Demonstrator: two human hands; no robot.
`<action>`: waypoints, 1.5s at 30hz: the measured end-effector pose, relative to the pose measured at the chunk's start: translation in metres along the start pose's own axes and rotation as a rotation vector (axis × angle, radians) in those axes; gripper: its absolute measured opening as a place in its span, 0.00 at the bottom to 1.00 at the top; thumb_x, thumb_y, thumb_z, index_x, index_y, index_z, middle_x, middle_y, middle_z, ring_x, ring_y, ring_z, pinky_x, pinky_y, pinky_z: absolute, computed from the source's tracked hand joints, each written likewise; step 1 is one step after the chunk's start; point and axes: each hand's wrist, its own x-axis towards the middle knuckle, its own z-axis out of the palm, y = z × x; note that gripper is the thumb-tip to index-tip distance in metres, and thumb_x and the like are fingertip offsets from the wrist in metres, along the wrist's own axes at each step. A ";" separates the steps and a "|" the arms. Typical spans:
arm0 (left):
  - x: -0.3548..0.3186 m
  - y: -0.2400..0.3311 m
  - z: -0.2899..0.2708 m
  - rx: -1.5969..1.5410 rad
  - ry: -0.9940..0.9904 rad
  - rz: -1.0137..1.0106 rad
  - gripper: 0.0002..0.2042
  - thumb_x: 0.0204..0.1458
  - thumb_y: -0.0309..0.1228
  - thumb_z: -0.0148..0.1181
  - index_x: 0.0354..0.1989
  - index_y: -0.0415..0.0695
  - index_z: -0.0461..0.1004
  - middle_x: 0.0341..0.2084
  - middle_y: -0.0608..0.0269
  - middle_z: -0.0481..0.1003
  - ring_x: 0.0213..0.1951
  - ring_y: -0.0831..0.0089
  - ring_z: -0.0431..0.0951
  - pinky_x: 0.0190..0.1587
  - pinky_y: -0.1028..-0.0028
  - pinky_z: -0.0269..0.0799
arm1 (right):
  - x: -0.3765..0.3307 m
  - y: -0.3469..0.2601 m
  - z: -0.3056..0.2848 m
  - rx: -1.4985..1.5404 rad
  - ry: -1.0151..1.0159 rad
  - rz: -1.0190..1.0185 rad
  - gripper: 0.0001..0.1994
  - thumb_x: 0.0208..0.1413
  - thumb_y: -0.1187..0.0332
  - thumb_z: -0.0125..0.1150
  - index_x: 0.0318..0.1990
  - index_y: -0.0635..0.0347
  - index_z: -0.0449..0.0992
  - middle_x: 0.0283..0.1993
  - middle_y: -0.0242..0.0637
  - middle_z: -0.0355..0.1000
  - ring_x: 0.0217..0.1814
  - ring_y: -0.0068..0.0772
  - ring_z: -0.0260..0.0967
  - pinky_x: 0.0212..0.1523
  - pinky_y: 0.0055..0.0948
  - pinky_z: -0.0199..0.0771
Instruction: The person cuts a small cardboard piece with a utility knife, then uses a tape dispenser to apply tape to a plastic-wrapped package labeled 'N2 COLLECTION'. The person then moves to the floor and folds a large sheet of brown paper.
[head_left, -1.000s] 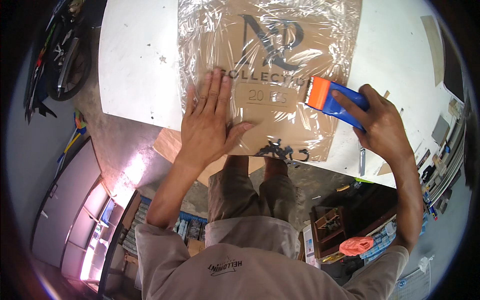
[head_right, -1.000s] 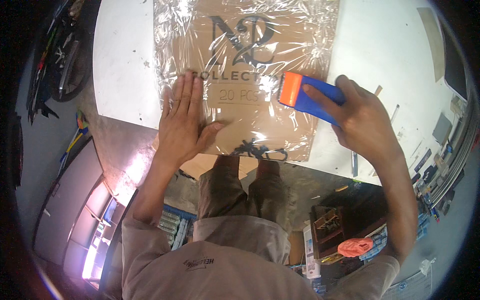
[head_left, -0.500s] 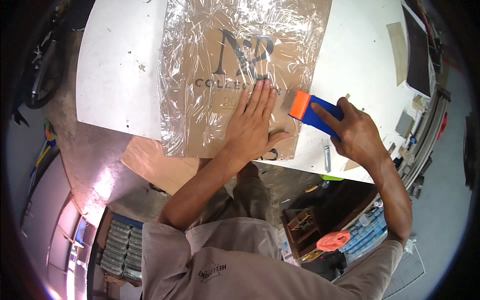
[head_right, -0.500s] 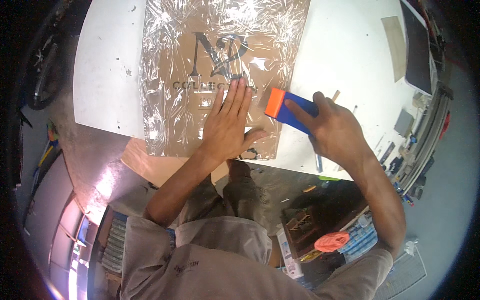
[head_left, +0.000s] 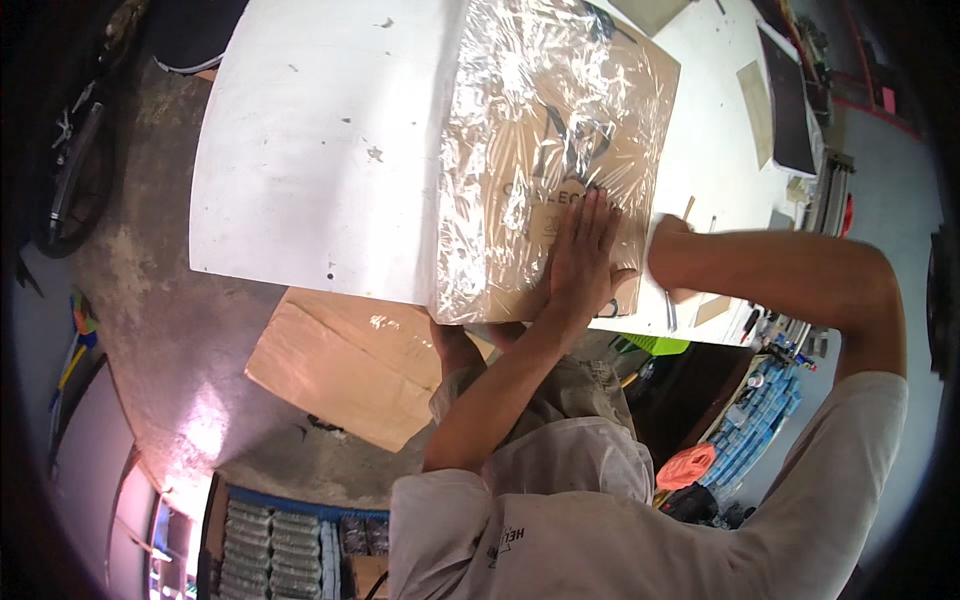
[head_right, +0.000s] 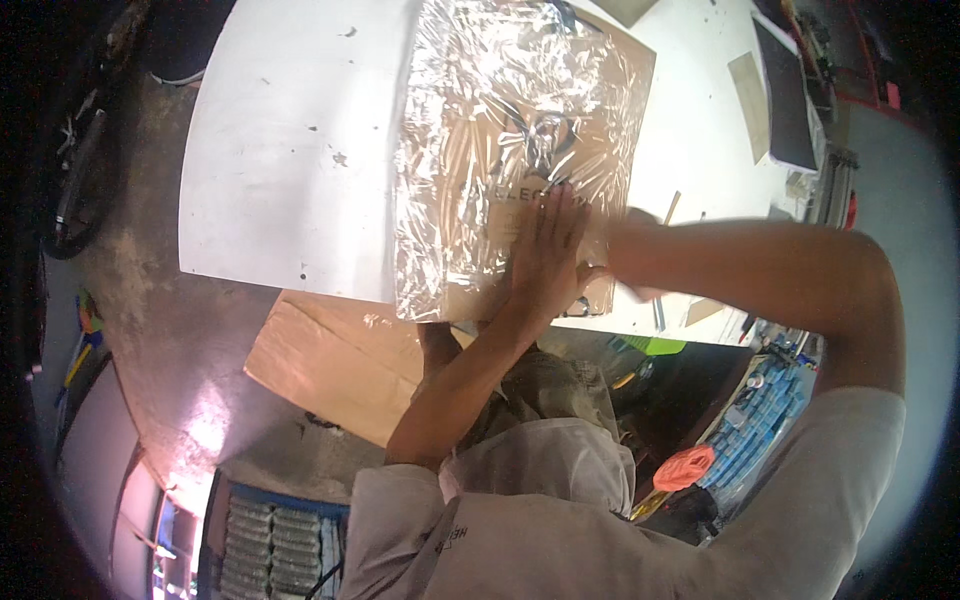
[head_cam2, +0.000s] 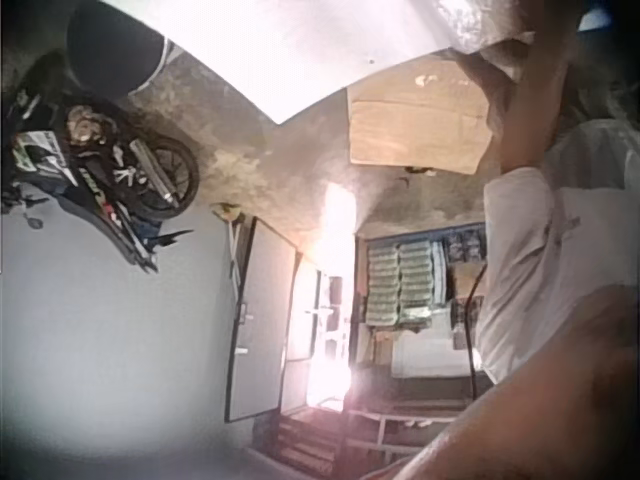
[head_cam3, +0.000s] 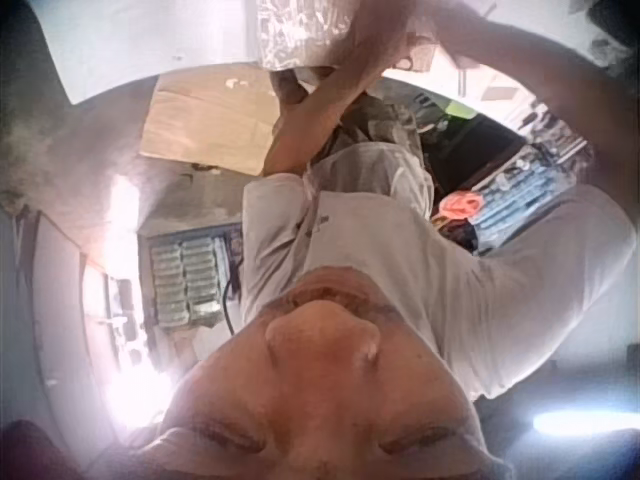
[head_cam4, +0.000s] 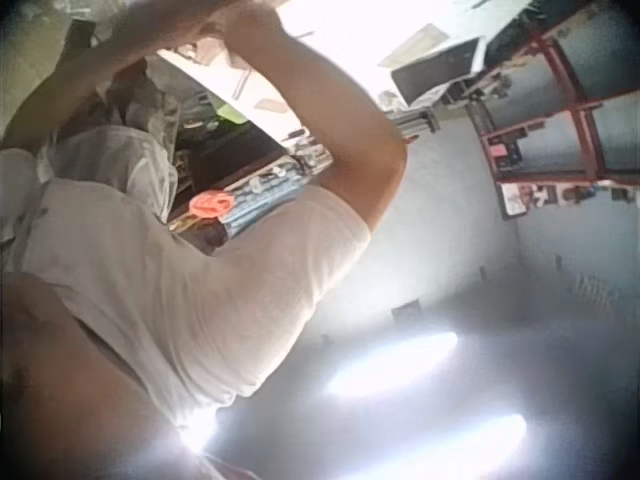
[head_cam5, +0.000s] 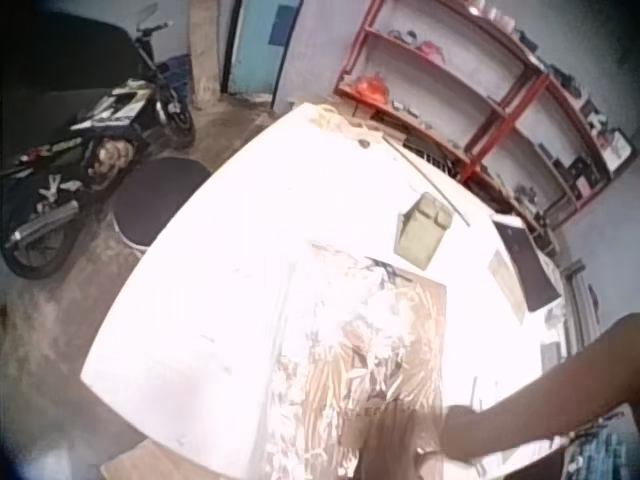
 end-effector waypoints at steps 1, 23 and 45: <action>-0.001 0.009 -0.013 -0.100 -0.076 0.033 0.47 0.60 0.63 0.51 0.77 0.39 0.53 0.79 0.41 0.43 0.80 0.50 0.38 0.81 0.53 0.26 | 0.010 0.006 0.082 -0.043 -0.026 -0.052 0.25 0.43 0.55 0.78 0.53 0.41 0.85 0.52 0.29 0.82 0.54 0.41 0.78 0.40 0.50 0.80; -0.083 -0.056 -0.106 0.185 0.199 -0.129 0.27 0.59 0.39 0.64 0.63 0.36 0.72 0.67 0.48 0.69 0.73 0.48 0.62 0.74 0.41 0.48 | -0.103 -0.061 0.070 1.110 1.360 -0.119 0.41 0.30 0.75 0.71 0.64 0.53 0.76 0.35 0.45 0.69 0.32 0.48 0.72 0.31 0.42 0.75; -0.053 -0.083 -0.101 0.161 0.467 -0.332 0.11 0.51 0.40 0.74 0.39 0.53 0.82 0.42 0.61 0.72 0.43 0.60 0.75 0.47 0.60 0.67 | -0.041 -0.127 0.222 1.152 1.362 -0.196 0.36 0.35 0.75 0.76 0.60 0.59 0.77 0.36 0.48 0.73 0.32 0.46 0.76 0.32 0.39 0.80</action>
